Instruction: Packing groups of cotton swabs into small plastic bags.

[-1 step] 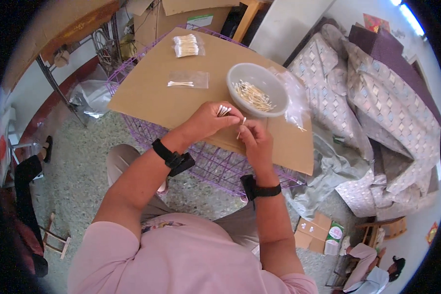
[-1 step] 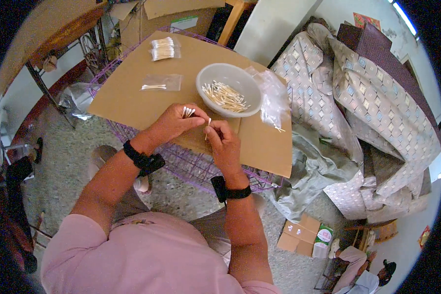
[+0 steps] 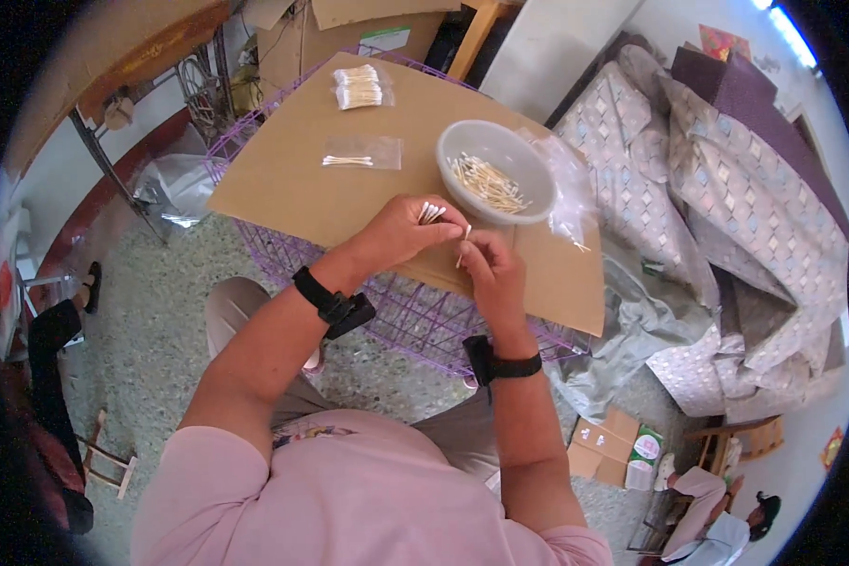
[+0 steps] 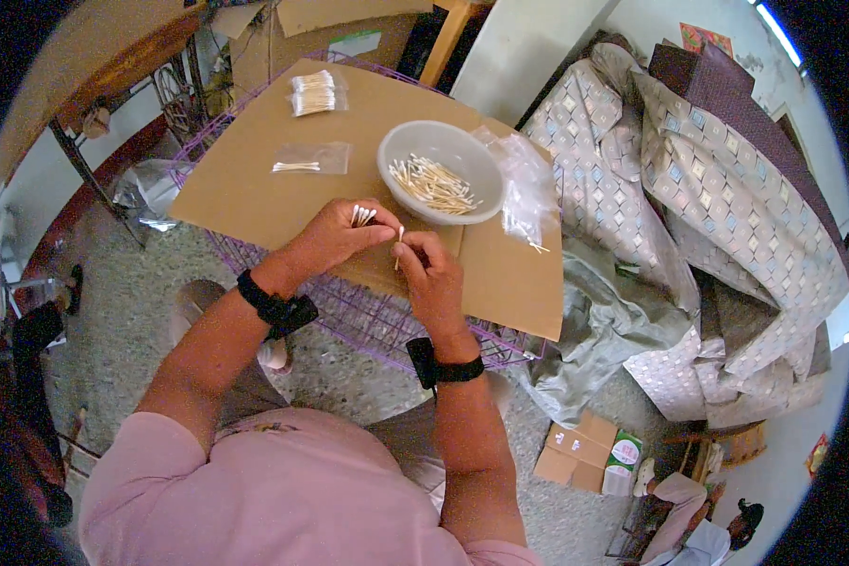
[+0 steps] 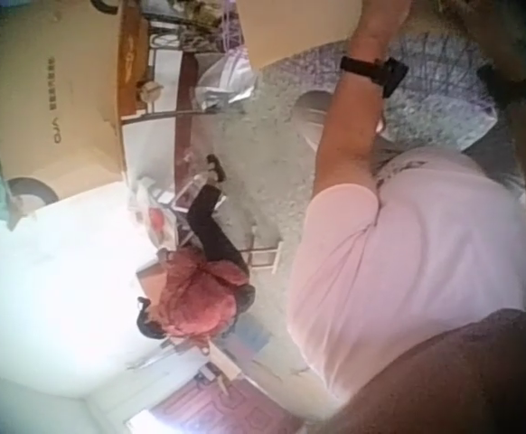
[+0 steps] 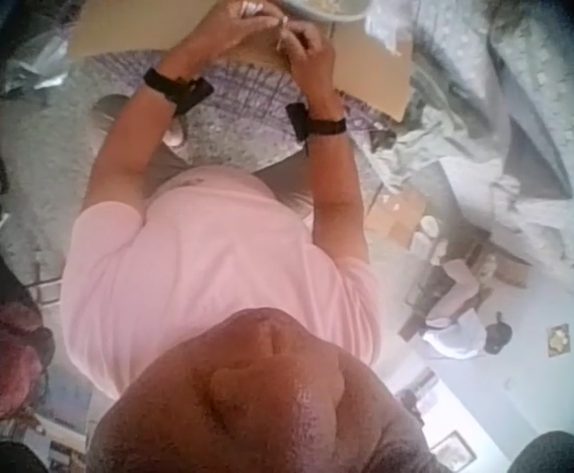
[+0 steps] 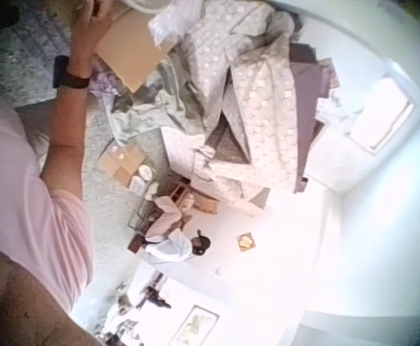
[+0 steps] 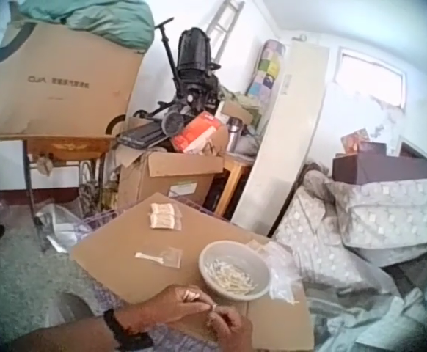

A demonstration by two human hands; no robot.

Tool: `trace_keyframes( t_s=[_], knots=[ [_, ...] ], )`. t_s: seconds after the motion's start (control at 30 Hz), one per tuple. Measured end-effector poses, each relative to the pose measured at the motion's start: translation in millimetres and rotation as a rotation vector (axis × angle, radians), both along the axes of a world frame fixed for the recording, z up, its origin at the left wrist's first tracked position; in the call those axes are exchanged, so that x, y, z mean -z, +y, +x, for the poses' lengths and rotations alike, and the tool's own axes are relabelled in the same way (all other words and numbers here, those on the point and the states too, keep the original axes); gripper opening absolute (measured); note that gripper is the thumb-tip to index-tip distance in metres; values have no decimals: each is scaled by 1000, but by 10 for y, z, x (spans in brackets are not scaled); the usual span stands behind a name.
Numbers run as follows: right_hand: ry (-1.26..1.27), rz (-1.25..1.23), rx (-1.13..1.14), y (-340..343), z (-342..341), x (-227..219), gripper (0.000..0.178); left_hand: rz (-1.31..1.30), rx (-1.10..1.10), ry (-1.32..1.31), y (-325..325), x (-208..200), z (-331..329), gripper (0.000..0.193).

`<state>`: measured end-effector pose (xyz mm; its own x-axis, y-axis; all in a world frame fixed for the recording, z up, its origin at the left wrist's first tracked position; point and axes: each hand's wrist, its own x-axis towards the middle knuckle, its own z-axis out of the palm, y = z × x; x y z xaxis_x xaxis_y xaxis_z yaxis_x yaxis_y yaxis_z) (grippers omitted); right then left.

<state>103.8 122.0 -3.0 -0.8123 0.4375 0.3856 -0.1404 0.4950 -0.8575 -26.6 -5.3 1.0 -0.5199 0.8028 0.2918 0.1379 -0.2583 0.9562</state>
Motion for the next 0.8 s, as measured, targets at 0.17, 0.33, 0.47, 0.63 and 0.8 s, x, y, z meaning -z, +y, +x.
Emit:
trace_keyframes(
  t_s=[0.17,0.33,0.47,0.63,0.8],
  knots=[
    [-58,12,-5,-41,2,-81,9,-16,26,-20,11,57,-43,9],
    [-55,17,3,-25,-20,-41,11,20,45,-13,14,41,-48,8],
    [-22,117,-22,-39,-21,-67,10,-56,2,-96,-35,39,-82,12],
    [-60,113,-11,-40,-8,-72,10,-42,23,-121,-40,-35,-35,9],
    [-69,79,-25,-32,-15,-57,9,66,64,-88,23,76,-61,10]
  ],
)
